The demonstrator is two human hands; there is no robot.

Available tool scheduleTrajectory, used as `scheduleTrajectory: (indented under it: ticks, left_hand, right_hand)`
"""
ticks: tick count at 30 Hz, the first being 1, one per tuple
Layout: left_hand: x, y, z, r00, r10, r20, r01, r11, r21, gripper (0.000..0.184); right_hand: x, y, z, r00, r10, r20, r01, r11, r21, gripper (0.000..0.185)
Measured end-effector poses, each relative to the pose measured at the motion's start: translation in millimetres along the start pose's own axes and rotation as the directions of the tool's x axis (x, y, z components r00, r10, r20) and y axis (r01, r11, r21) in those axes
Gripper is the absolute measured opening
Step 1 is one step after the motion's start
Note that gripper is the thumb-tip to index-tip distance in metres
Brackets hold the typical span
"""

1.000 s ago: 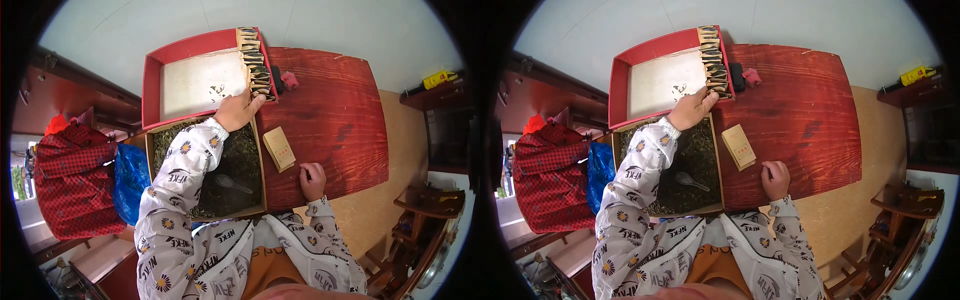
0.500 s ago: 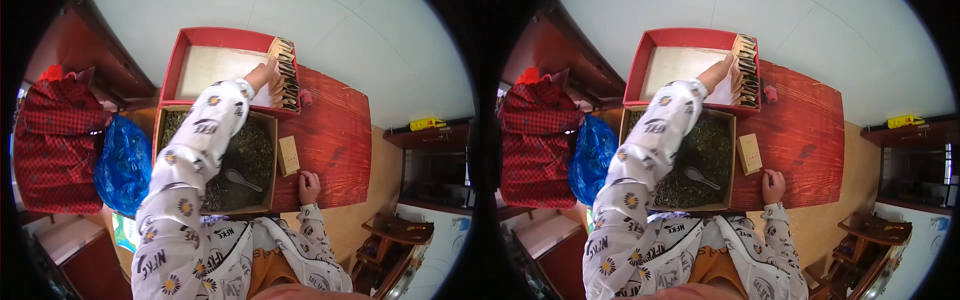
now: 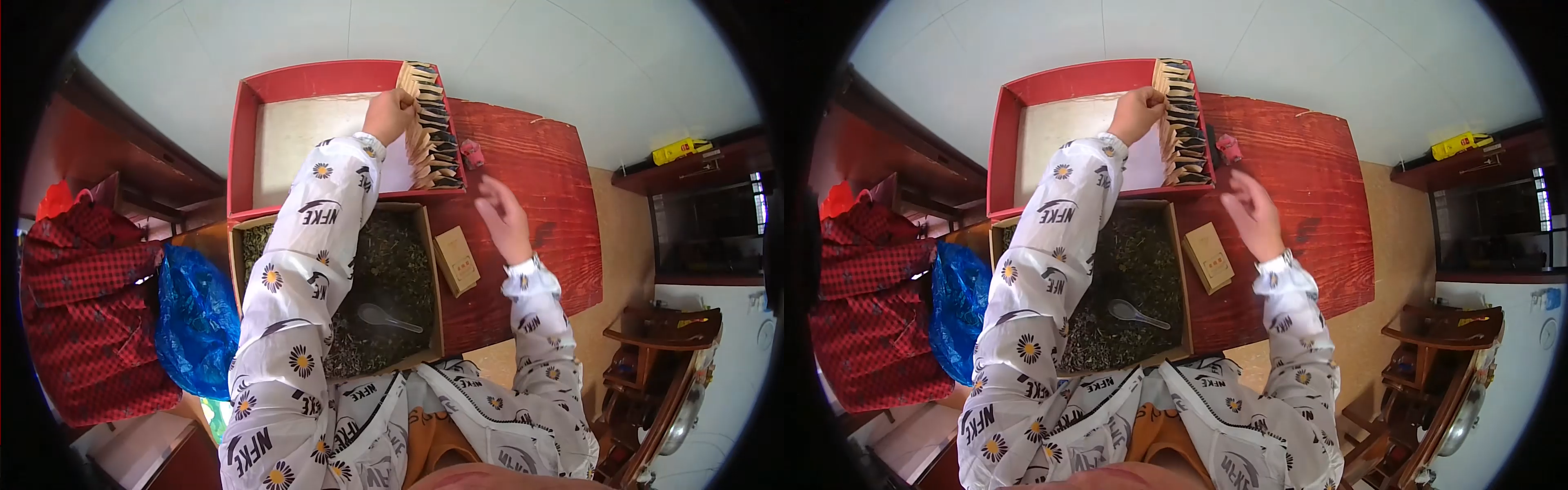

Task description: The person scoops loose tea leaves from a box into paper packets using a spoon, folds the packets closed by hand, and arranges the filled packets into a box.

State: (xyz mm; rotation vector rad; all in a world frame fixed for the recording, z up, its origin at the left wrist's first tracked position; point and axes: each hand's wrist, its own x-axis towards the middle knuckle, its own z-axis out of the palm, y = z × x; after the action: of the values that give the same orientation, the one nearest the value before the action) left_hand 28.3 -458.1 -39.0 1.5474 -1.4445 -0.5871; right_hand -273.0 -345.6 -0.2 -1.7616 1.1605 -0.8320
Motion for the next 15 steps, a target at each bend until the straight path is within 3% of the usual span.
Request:
scheduleTrajectory:
  ticks: [2, 4, 8, 10, 12, 15]
  left_hand:
    - [10.0, -16.7, -0.1, 0.999, 0.03, 0.026, -0.031, 0.999, 0.015, 0.014]
    - [12.6, -23.6, -5.5, 0.982, 0.05, 0.181, -0.041, 0.998, -0.058, 0.011]
    - [6.0, -19.3, -7.4, 0.978, 0.053, 0.2, -0.042, 0.997, -0.058, 0.008]
    - [1.8, -12.2, -9.0, 0.976, 0.152, 0.155, -0.162, 0.985, 0.056, 0.007]
    - [0.3, -13.2, -1.8, 0.979, 0.188, 0.082, -0.185, 0.982, -0.043, 0.009]
    - [0.1, -16.2, 0.1, 0.966, 0.257, -0.006, -0.256, 0.964, 0.077, 0.007]
  right_hand:
    - [26.6, -11.8, 13.5, 0.998, 0.017, 0.058, -0.014, 0.999, -0.053, 0.06]
    - [42.2, -17.7, 27.7, 0.971, -0.176, 0.161, 0.198, 0.971, -0.134, 0.071]
    - [49.3, -8.1, 41.3, 0.962, -0.179, 0.206, 0.199, 0.977, -0.08, 0.074]
    - [47.3, -13.0, 40.3, 0.954, -0.173, 0.247, 0.221, 0.958, -0.183, 0.075]
    - [47.3, -11.3, 39.8, 0.954, -0.173, 0.245, 0.218, 0.962, -0.167, 0.076]
    - [45.1, -13.9, 40.6, 0.963, -0.155, 0.223, 0.19, 0.971, -0.144, 0.08]
